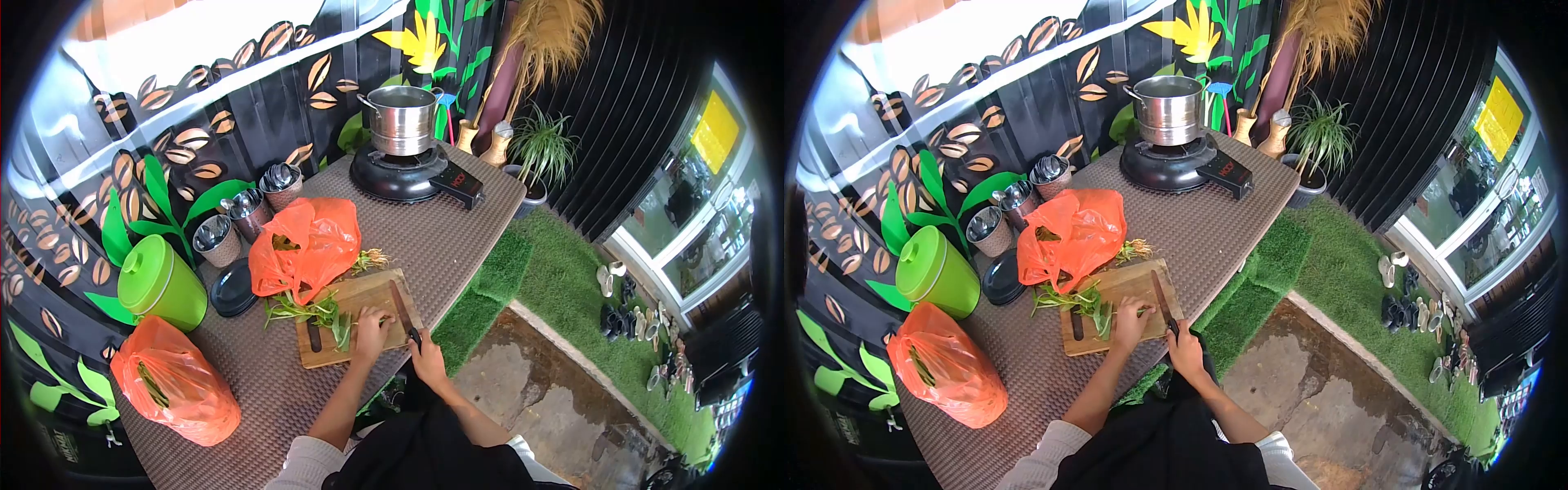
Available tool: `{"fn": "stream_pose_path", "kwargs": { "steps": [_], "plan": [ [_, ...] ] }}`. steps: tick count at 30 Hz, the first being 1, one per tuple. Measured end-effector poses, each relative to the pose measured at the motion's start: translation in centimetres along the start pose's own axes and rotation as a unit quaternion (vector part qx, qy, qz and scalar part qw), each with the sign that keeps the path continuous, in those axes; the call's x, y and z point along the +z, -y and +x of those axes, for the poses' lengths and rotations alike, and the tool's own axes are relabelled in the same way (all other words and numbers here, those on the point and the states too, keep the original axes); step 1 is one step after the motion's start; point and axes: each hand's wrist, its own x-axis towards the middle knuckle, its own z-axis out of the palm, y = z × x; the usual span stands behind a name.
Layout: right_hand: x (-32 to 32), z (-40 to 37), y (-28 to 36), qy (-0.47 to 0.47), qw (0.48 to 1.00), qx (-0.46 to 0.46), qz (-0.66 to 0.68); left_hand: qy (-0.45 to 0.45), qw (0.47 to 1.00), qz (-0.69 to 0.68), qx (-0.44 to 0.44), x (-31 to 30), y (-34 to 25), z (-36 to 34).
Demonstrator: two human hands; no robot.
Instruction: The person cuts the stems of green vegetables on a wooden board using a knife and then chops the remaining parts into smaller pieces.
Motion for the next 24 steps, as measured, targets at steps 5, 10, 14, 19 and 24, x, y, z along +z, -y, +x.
{"fn": "stream_pose_path", "kwargs": {
  "steps": [5, 10, 14, 19, 24],
  "plan": [
    [0.4, -0.3, 0.5, 0.020, 0.999, 0.012, -0.038, -0.005, 0.998, 0.049, 0.028, -0.6, -0.1, -0.4],
    [0.1, -0.2, 1.3, 0.048, 0.994, 0.023, -0.092, -0.003, 0.993, 0.110, 0.040, -0.9, 0.0, -0.7],
    [-0.9, 0.4, 2.2, 0.084, 0.988, 0.018, -0.126, 0.028, 0.998, 0.053, -0.007, -0.3, 0.5, -0.6],
    [-2.0, 1.1, 2.6, 0.111, 0.981, -0.049, -0.153, 0.057, 0.995, -0.036, -0.072, 0.1, 0.7, -0.7],
    [-0.9, -0.3, 3.2, 0.106, 0.976, -0.027, -0.190, 0.023, 0.999, 0.005, -0.031, 0.3, 0.7, -1.0]
  ]
}}
